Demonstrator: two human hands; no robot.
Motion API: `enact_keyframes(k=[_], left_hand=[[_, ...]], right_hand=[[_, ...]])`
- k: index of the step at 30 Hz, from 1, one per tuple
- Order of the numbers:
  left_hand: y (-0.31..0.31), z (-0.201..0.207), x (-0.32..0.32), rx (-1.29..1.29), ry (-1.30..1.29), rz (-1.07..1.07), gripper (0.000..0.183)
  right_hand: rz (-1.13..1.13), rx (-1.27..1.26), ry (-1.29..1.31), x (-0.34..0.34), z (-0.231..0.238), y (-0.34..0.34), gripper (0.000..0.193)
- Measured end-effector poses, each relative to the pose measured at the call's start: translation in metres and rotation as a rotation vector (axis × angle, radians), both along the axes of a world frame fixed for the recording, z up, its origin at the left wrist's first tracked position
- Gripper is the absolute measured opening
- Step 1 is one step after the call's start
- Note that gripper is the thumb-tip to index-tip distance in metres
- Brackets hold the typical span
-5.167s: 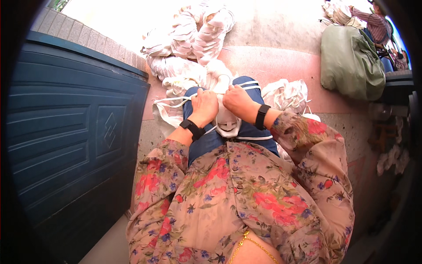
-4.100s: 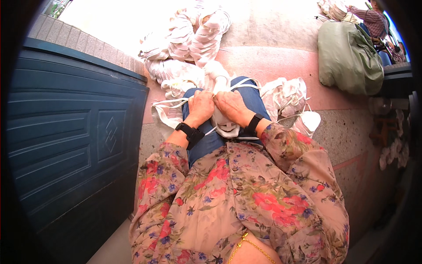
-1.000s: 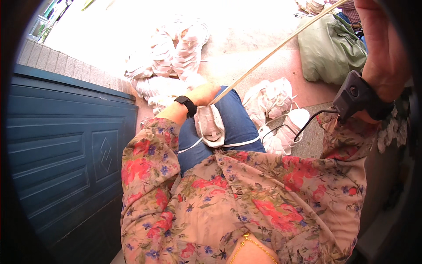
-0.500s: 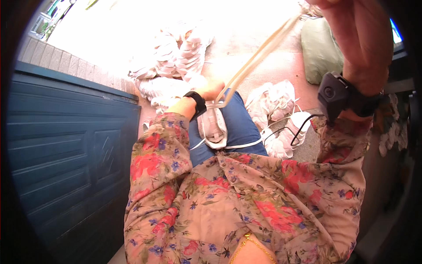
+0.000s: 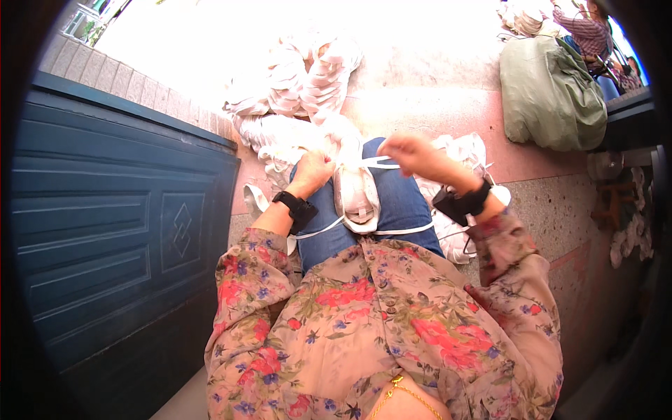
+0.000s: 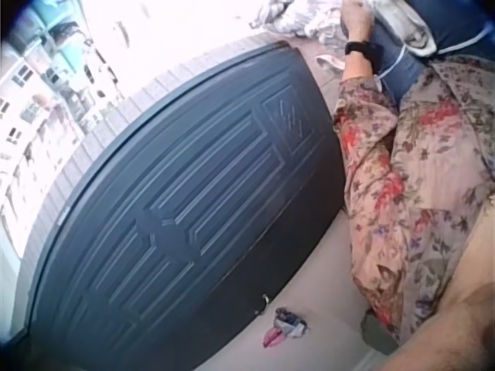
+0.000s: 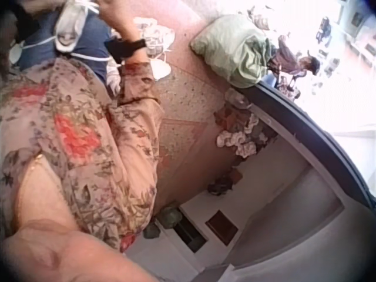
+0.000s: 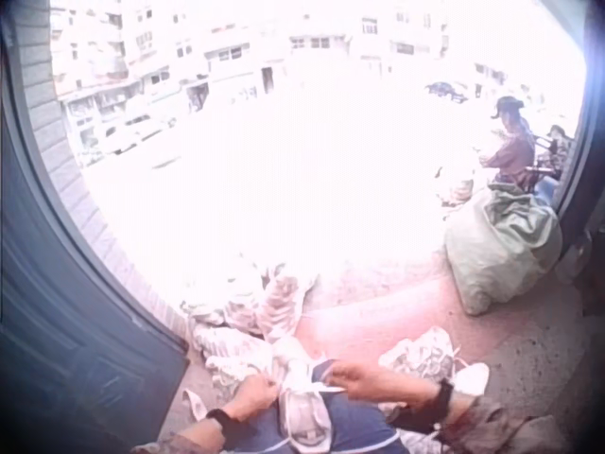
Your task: Lacing white athletic shoes.
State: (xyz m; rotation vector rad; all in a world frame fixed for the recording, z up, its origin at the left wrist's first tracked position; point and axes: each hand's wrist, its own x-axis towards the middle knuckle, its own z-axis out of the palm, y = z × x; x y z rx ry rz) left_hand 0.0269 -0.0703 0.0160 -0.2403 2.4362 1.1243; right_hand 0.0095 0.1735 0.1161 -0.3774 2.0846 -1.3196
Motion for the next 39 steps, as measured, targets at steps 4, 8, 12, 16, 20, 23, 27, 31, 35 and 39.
enact_keyframes(k=[4,8,12,16,20,23,27,31,35,39], left_hand=[[0.000,-0.018,0.007,-0.142,0.107,-0.053,0.019],[0.009,-0.004,0.011,0.116,0.122,0.134,0.020],[0.014,-0.003,0.010,0.458,-0.060,0.316,0.017],[0.010,-0.001,0.001,0.852,-0.172,0.425,0.018],[-0.005,-0.007,-0.007,0.949,-0.334,0.372,0.023],[-0.009,-0.009,-0.001,0.871,-0.315,0.328,0.027],[0.004,-0.014,0.013,0.553,-0.055,0.169,0.028],[0.009,-0.040,0.010,-0.037,0.263,0.152,0.017],[0.009,-0.037,0.005,-0.167,0.353,0.024,0.016],[0.005,-0.004,-0.001,0.325,-0.164,0.221,0.016]], right_hand=[[0.134,-0.135,0.443,0.020,-0.094,-0.031,0.017],[0.101,-0.118,0.475,0.022,-0.108,-0.049,0.021],[0.099,0.086,0.408,0.029,-0.096,-0.053,0.023],[0.250,0.193,0.455,0.038,-0.088,-0.050,0.023],[0.237,0.229,0.384,0.049,-0.096,-0.046,0.025],[0.259,0.117,0.378,0.058,-0.108,-0.046,0.024],[0.255,0.070,0.196,0.065,-0.096,-0.038,0.022],[0.249,0.071,0.342,0.074,-0.090,-0.043,0.021],[0.228,0.064,0.384,0.079,-0.095,-0.041,0.019],[0.220,0.047,0.421,0.085,-0.099,-0.036,0.016]])
